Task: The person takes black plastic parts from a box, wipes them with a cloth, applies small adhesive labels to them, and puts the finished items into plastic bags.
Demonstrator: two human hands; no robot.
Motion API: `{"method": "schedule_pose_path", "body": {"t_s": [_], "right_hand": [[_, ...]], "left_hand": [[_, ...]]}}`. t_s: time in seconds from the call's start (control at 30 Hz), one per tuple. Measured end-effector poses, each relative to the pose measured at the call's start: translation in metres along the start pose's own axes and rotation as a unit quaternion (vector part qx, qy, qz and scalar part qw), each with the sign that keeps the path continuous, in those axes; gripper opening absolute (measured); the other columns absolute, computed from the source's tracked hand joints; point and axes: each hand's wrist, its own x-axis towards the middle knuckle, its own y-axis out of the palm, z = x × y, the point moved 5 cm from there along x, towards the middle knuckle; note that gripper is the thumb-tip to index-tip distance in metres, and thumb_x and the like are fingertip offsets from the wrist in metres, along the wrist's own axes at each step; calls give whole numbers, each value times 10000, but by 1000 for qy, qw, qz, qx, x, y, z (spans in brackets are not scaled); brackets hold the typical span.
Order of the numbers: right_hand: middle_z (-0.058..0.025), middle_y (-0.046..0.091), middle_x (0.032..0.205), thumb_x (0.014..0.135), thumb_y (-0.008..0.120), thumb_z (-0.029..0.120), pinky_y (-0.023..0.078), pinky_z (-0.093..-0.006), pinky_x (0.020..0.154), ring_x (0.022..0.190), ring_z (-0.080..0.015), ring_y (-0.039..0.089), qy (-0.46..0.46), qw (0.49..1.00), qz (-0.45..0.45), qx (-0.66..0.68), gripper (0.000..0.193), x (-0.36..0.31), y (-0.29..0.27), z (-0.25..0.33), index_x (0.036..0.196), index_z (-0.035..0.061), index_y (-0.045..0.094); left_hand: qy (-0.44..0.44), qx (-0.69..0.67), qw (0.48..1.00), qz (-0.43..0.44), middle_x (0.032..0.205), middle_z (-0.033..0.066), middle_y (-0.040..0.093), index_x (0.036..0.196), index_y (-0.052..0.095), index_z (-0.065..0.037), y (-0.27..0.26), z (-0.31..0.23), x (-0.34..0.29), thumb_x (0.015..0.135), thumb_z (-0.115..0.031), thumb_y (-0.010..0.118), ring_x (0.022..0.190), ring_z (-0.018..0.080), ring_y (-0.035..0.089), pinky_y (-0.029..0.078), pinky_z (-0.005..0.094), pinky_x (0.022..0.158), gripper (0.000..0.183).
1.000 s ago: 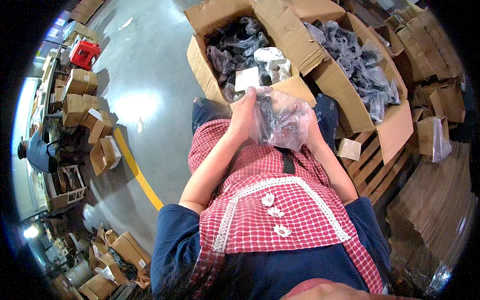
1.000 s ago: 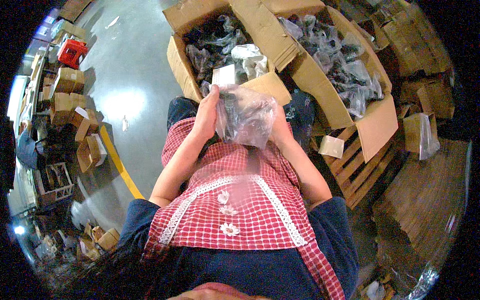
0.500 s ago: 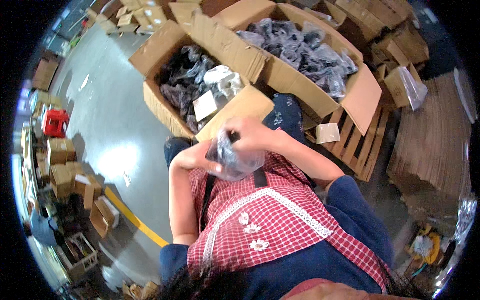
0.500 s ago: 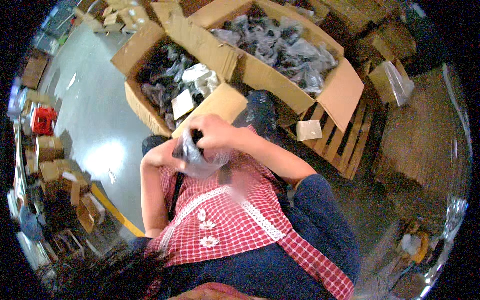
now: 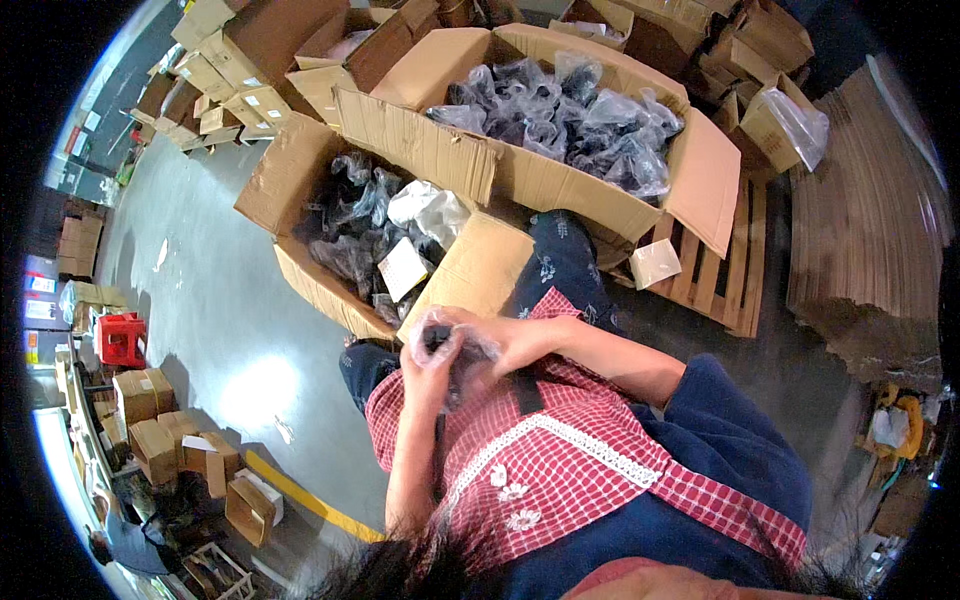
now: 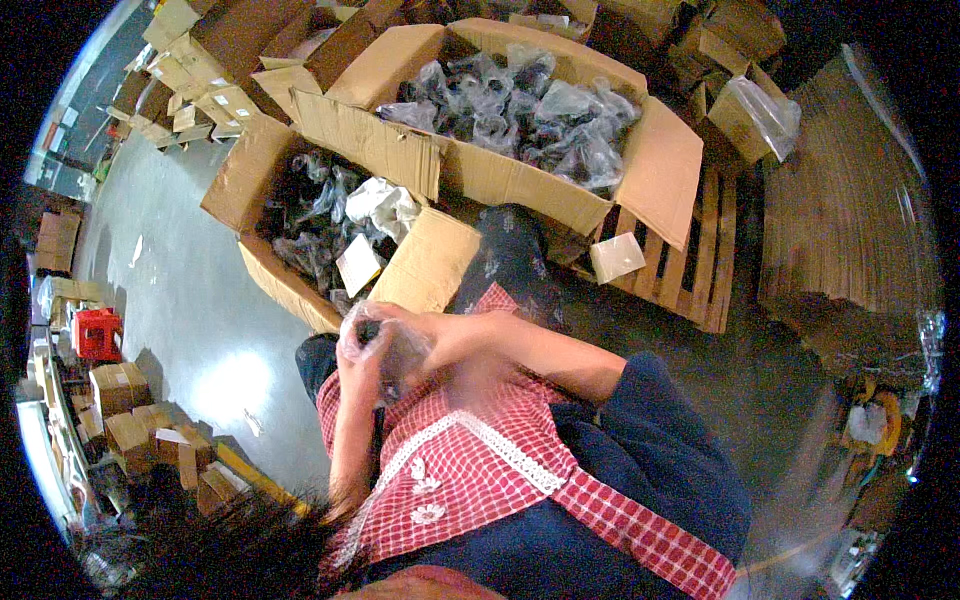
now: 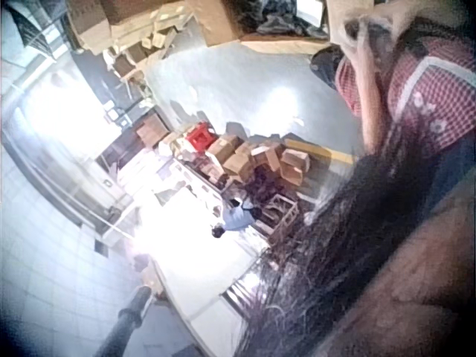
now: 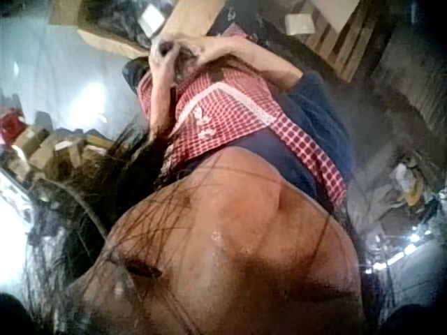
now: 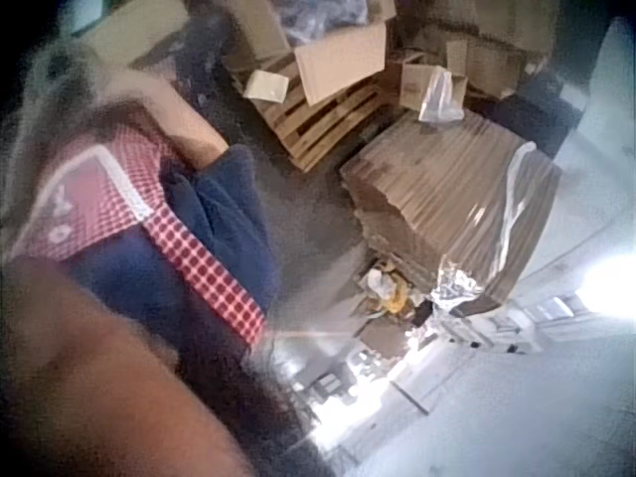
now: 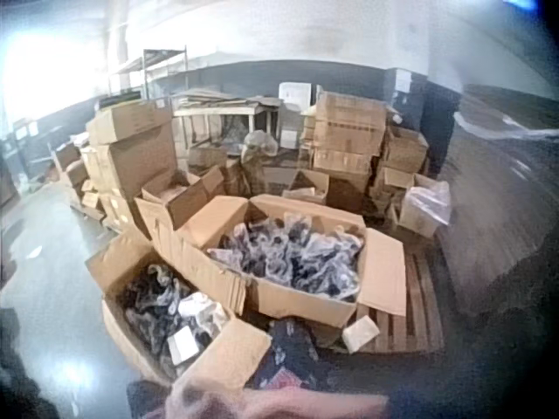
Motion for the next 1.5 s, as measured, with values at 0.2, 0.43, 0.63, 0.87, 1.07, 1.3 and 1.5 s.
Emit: {"method": "schedule_pose_path", "body": {"t_s": [0.2,0.43,0.63,0.87,1.07,1.3,1.5], "right_hand": [[-116,523,1420,847,698,186,462,-402,1014,1240,-324,560,143,961,-15,-236,566,2,-40,-40,1376,151,500],[-141,671,1171,891,662,277,500,-401,951,1075,-315,651,33,903,-137,-407,382,-2,-112,34,1218,85,617],[-86,705,1025,757,714,65,522,-334,827,890,-172,653,82,748,-569,-333,428,-61,-274,103,1179,54,647],[-173,710,891,776,695,125,540,-363,549,658,-259,713,237,677,-603,-350,408,-102,-409,62,1157,-1,626],[-189,703,953,821,685,175,592,-374,601,758,-279,730,313,636,-545,-447,377,-105,-416,7,1132,-29,628],[-158,677,992,795,672,91,623,-414,680,829,-297,707,178,704,-675,-132,411,-146,-432,-27,1187,-13,606],[-106,722,855,711,737,167,536,-310,647,710,-224,699,331,618,-567,-433,371,-150,-423,4,1052,21,721]], "left_hand": [[267,430,862,-7,1290,184,532,1070,639,-53,45,-36,-7,768,-109,755,1189,410,484,389,490,1000,329],[349,361,862,-63,1434,198,412,1298,567,-73,29,-84,7,813,-141,715,1322,378,384,325,482,1070,512],[177,240,938,-175,1432,174,378,1362,456,-3,-52,-2,20,937,-119,640,1280,299,454,477,377,979,477],[14,209,964,-165,1419,187,314,1348,433,12,-83,80,13,895,-62,647,1274,306,459,469,430,1042,506],[43,374,924,-73,1220,146,625,1152,644,-10,-72,89,18,897,-152,662,1084,280,614,494,318,929,292],[-44,316,947,-45,1158,214,636,1150,613,9,-70,90,21,913,-192,646,1055,353,616,510,416,902,312],[66,390,916,-73,1194,244,582,1158,598,12,-66,92,19,871,-168,674,1150,396,538,449,452,987,347]]}}
